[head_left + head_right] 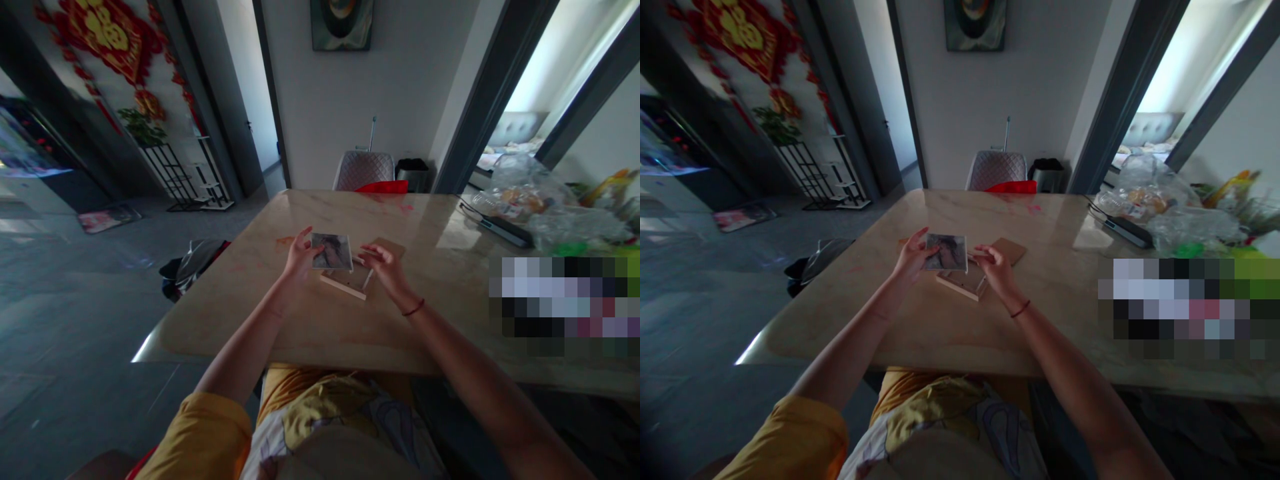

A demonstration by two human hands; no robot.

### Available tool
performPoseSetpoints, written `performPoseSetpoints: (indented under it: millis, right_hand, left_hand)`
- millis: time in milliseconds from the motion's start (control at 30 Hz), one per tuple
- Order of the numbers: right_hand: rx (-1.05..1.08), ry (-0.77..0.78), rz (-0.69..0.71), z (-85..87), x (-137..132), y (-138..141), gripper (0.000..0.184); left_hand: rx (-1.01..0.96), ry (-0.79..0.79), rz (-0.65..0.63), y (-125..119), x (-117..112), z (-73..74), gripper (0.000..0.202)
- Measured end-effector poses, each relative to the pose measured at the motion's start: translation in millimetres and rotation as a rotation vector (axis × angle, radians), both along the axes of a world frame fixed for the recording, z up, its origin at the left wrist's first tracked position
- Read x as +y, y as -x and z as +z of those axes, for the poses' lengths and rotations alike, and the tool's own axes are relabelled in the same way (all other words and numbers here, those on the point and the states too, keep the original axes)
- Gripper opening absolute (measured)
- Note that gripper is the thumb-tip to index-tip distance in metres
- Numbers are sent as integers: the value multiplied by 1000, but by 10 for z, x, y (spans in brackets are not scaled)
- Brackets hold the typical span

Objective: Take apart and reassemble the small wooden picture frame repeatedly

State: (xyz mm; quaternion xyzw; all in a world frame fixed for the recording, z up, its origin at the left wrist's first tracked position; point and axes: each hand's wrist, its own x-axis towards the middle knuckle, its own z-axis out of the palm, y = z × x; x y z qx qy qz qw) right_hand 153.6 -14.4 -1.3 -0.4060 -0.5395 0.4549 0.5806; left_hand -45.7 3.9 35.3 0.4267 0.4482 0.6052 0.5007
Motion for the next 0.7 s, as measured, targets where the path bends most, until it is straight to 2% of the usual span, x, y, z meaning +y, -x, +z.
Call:
performPoseSetpoints:
  millis: [100,167,233,333,400,467,533,667,700]
  right_hand:
    - [-12,60,-28,-38,6,38,31]
    - [-28,51,-9,-26,-16,90,33]
    - [-37,2,55,21,-63,146,36]
    - [-17,-74,176,108,-153,203,42]
    - [-40,-49,129,134,-188,207,41]
    - [-13,17,16,125,-186,188,38]
    - [98,62,-53,104,-156,157,35]
    - [303,111,-27,125,-113,92,30]
    - [326,141,-19,145,-116,79,30]
  left_hand:
    - [129,-131,72,-26,32,-67,68]
    - [175,-185,49,-72,16,-90,68]
    - [166,-227,-31,-141,-34,-93,73]
    - [125,-261,-248,-263,-148,-79,74]
    - [108,-298,-373,-329,-220,-65,66]
    - [134,-358,-413,-364,-267,-46,54]
    - [187,-418,-325,-357,-274,-24,40]
    - [284,-434,76,-243,-171,3,18]
    - [291,-395,126,-207,-136,3,16]
